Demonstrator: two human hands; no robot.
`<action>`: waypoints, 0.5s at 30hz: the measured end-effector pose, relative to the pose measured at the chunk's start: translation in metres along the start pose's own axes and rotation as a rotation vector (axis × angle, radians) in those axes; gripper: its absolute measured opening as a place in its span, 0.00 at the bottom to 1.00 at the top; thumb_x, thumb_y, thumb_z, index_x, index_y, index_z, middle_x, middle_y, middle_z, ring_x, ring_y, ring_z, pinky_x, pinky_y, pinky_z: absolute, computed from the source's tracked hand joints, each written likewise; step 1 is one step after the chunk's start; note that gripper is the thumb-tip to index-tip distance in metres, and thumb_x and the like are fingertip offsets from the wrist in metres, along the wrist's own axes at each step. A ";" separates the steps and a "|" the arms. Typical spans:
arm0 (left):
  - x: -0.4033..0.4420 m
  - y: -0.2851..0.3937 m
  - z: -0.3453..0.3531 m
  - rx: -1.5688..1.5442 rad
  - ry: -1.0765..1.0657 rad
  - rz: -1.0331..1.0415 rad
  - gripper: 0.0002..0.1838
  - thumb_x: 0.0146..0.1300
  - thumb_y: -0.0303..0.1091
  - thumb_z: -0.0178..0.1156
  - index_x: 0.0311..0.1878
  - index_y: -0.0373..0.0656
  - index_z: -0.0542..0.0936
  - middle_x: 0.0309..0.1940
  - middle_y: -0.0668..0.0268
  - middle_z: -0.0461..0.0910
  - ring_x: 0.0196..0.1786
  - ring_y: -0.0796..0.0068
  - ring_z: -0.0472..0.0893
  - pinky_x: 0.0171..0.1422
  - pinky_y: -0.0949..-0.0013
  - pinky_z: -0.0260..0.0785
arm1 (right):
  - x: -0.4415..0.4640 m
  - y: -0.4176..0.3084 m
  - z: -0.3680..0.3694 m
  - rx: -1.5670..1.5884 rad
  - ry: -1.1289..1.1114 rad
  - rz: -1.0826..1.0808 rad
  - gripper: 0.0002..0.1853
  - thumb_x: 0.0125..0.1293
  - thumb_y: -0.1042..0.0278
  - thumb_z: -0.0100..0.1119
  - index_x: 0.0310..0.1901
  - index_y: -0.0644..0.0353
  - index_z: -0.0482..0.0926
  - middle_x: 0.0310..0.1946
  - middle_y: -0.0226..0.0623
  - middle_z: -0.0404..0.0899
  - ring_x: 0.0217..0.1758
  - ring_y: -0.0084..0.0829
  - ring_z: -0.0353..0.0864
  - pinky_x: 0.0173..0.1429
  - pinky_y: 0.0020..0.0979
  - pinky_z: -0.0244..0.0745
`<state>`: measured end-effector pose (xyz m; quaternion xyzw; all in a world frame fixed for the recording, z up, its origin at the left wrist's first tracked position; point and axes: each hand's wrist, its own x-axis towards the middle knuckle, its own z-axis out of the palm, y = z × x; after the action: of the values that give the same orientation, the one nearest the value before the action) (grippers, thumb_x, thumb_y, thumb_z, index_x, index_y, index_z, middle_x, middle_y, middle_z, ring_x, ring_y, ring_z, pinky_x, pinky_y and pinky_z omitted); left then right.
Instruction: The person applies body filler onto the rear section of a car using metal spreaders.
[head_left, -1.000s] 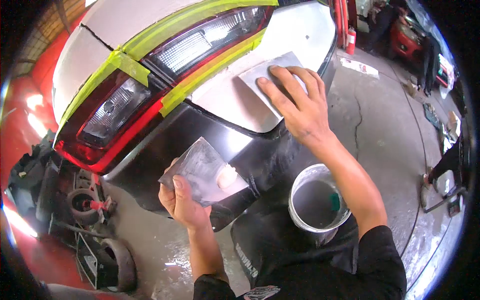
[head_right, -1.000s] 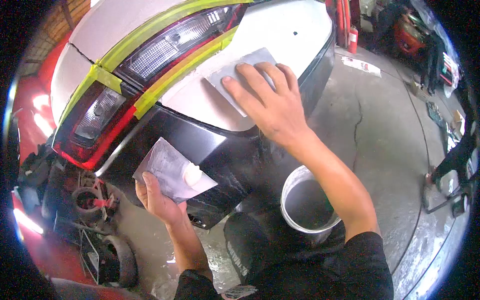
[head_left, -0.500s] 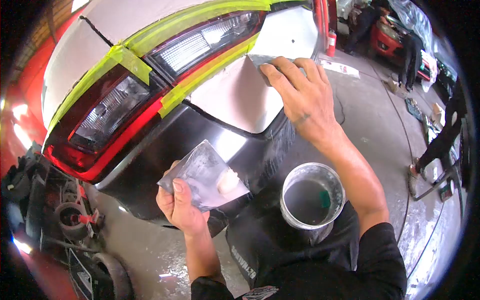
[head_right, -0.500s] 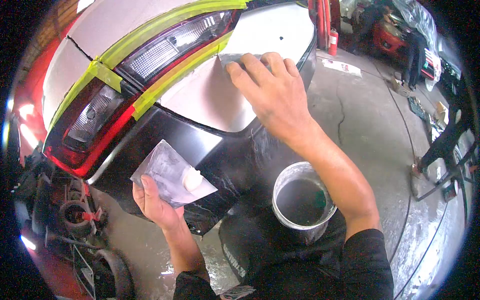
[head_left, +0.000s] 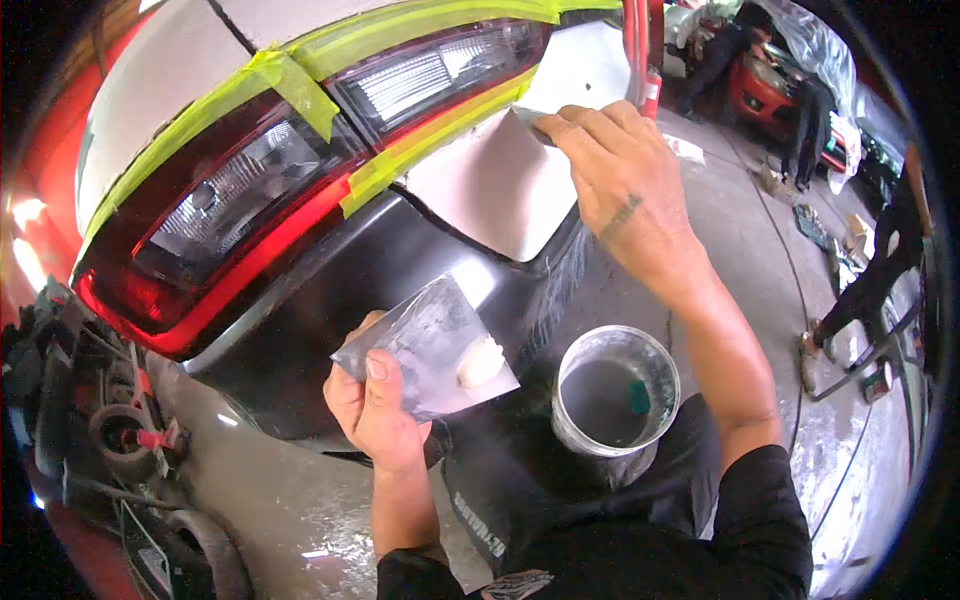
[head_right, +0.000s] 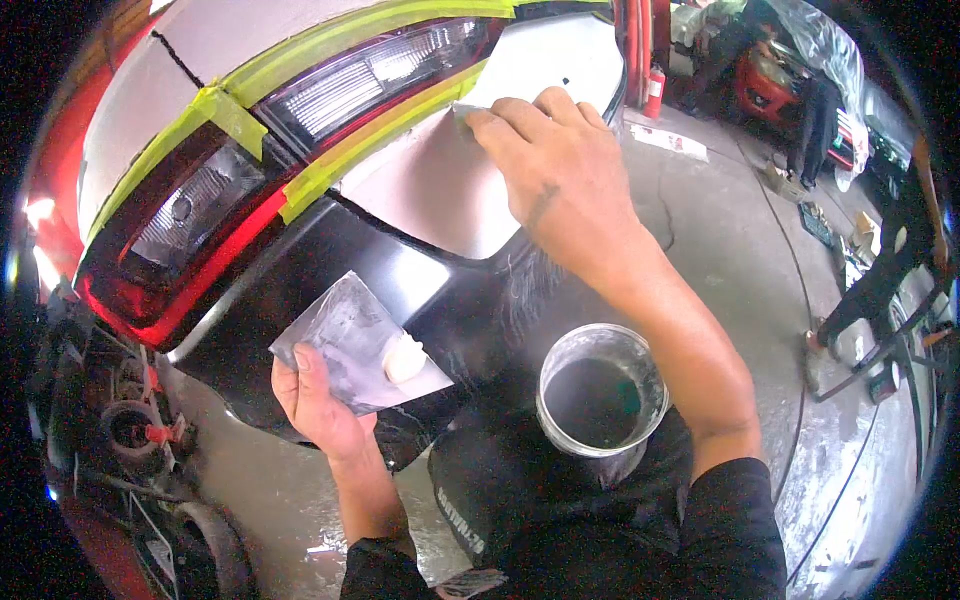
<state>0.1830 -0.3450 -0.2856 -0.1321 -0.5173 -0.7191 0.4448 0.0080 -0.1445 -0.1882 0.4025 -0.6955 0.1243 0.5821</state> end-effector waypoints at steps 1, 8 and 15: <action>0.000 0.000 0.000 -0.010 -0.002 -0.005 0.21 0.72 0.42 0.66 0.51 0.28 0.82 0.47 0.58 0.84 0.46 0.74 0.80 0.52 0.71 0.72 | 0.002 -0.001 -0.001 0.001 -0.012 0.001 0.17 0.58 0.74 0.61 0.51 0.54 0.85 0.43 0.29 0.85 0.45 0.36 0.79 0.48 0.39 0.75; 0.001 0.001 0.002 -0.051 -0.038 -0.016 0.20 0.72 0.40 0.66 0.51 0.28 0.82 0.46 0.58 0.83 0.45 0.75 0.80 0.51 0.71 0.71 | 0.010 -0.011 -0.009 -0.036 -0.097 -0.003 0.20 0.58 0.76 0.59 0.53 0.55 0.84 0.40 0.30 0.84 0.45 0.37 0.79 0.47 0.39 0.75; -0.001 -0.005 -0.006 -0.104 -0.069 -0.024 0.20 0.74 0.40 0.65 0.57 0.31 0.81 0.48 0.55 0.87 0.50 0.65 0.87 0.59 0.61 0.79 | 0.015 -0.021 -0.014 -0.068 -0.127 -0.004 0.19 0.57 0.75 0.60 0.52 0.58 0.84 0.39 0.33 0.83 0.45 0.38 0.80 0.47 0.40 0.75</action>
<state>0.1812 -0.3490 -0.2916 -0.1736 -0.4959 -0.7454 0.4104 0.0324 -0.1557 -0.1767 0.3908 -0.7341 0.0735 0.5504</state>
